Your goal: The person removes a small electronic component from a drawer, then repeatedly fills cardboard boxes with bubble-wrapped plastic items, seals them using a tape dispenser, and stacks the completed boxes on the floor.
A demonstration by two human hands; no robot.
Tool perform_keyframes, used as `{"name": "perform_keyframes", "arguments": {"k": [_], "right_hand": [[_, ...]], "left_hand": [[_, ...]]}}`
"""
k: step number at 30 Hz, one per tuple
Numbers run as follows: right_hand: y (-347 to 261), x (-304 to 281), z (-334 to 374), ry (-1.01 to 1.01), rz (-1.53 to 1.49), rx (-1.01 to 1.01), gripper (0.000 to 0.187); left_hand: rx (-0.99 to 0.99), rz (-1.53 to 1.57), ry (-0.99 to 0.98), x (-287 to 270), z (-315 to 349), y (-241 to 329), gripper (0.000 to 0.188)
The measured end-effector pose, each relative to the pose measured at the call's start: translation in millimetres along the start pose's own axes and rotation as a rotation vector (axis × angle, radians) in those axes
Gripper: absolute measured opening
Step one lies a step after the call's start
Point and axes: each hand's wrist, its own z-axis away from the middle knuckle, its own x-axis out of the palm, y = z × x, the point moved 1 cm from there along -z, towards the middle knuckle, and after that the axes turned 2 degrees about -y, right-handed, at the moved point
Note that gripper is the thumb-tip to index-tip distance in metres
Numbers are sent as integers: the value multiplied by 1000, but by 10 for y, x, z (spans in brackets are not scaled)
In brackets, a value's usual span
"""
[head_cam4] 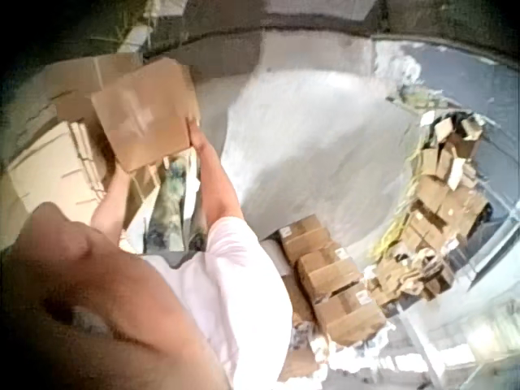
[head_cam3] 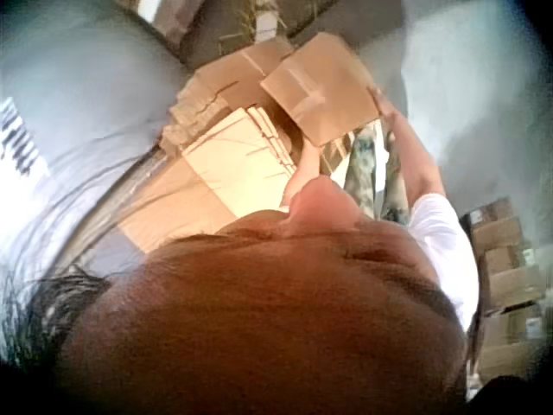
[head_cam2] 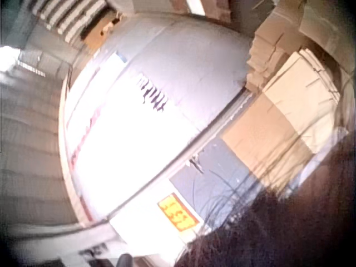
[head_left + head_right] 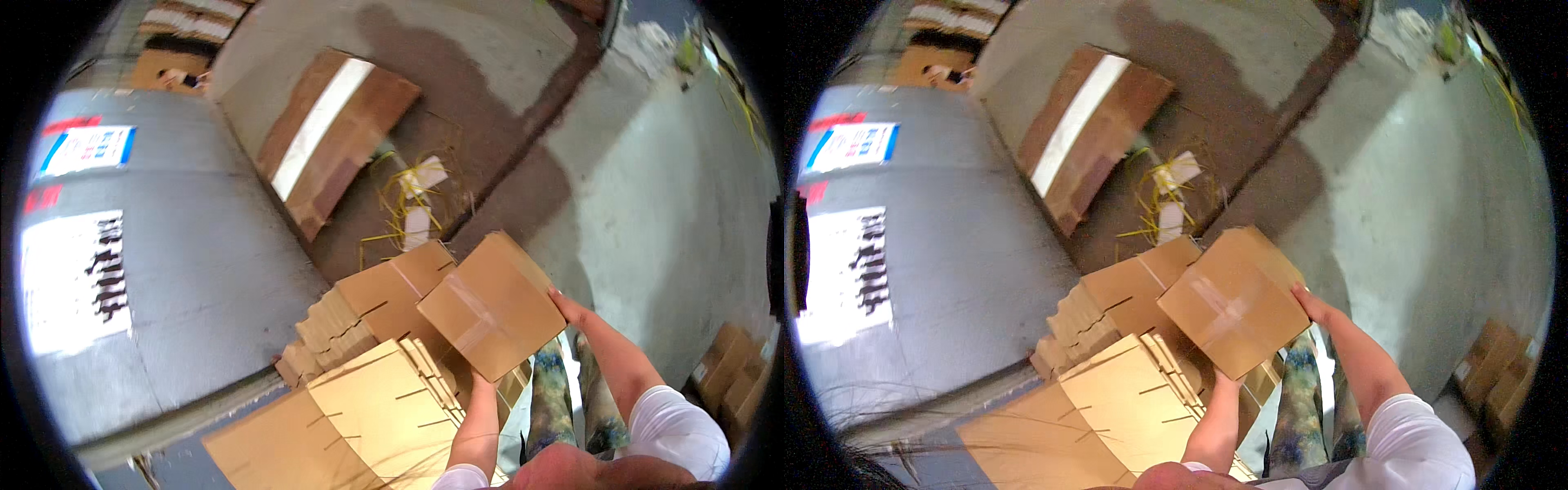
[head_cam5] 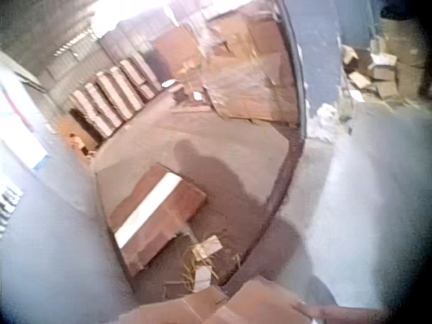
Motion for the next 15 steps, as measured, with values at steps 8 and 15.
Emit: {"name": "perform_keyframes", "arguments": {"k": [8,15], "right_hand": [[-327,-577,1251,291,399,59,72],[8,-1037,2593,94,1378,190,55]], "left_hand": [[-298,-387,276,200,1676,-845,73],[-149,-1034,205,-39,3481,-2362,52]]}}
